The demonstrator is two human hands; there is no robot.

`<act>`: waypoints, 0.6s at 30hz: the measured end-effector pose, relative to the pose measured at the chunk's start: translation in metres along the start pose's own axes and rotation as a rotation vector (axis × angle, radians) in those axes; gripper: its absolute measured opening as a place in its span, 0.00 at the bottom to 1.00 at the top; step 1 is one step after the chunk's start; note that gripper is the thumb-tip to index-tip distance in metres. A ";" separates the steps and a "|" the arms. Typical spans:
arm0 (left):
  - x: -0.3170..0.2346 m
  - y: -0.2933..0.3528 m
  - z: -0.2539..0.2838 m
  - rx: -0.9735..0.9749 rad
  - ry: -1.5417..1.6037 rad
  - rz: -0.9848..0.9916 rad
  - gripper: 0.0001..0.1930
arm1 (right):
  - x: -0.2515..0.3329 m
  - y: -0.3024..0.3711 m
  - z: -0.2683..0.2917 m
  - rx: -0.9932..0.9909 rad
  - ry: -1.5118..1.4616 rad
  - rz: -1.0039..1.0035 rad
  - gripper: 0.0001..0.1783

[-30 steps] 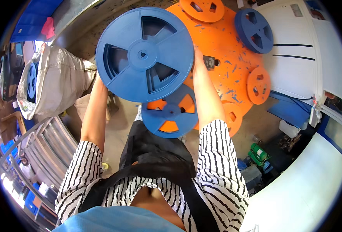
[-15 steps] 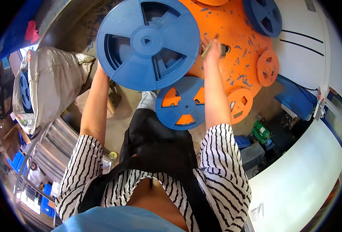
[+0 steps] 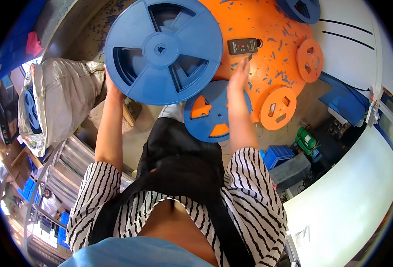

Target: The person picks up blue plastic spools from a metal rack and a table, then uses a small white tool to scrape and clean the surfaces of each spool. The cleaned spools are placed back on the table.

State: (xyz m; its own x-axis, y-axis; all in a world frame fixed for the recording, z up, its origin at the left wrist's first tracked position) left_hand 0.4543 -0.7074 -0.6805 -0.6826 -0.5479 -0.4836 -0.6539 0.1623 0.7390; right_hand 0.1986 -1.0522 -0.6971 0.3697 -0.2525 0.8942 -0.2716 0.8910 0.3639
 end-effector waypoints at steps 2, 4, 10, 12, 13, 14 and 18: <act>-0.003 0.022 -0.003 -0.044 -0.077 -0.225 0.29 | 0.015 0.045 -0.002 0.175 -0.158 -0.056 0.39; -0.013 0.061 -0.025 -0.013 -0.550 -0.697 0.28 | 0.029 0.087 -0.010 0.348 -0.328 -0.111 0.46; 0.052 0.155 -0.107 0.252 -1.749 -0.819 0.55 | 0.048 0.115 -0.038 0.426 -0.247 -0.154 0.57; 0.078 0.146 -0.114 0.142 -1.845 -0.695 0.59 | 0.052 0.109 -0.046 0.284 -0.305 -0.230 0.48; 0.086 0.146 -0.123 0.083 -1.895 -0.664 0.60 | 0.049 0.103 -0.047 0.247 -0.300 -0.234 0.46; 0.089 0.146 -0.134 0.019 -1.940 -0.636 0.61 | 0.054 0.101 -0.049 0.215 -0.294 -0.236 0.43; 0.106 0.143 -0.149 -0.197 -2.057 -0.698 0.63 | 0.071 0.100 -0.047 -0.027 0.205 -0.098 0.33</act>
State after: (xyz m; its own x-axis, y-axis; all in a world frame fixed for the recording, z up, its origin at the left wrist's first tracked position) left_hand 0.3373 -0.8649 -0.5561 0.1998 0.9576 -0.2074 -0.9413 0.2464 0.2307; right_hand 0.2398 -0.9629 -0.6091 0.5669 -0.2592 0.7819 -0.2023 0.8764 0.4371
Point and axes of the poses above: each hand's wrist, its own y-axis away from the middle knuckle, its own z-axis out of the back of the hand, x = y × z, the point moved 2 cm from there along -y, towards the middle knuckle, and after that the axes turned 3 degrees about y, right-handed, at the moved point
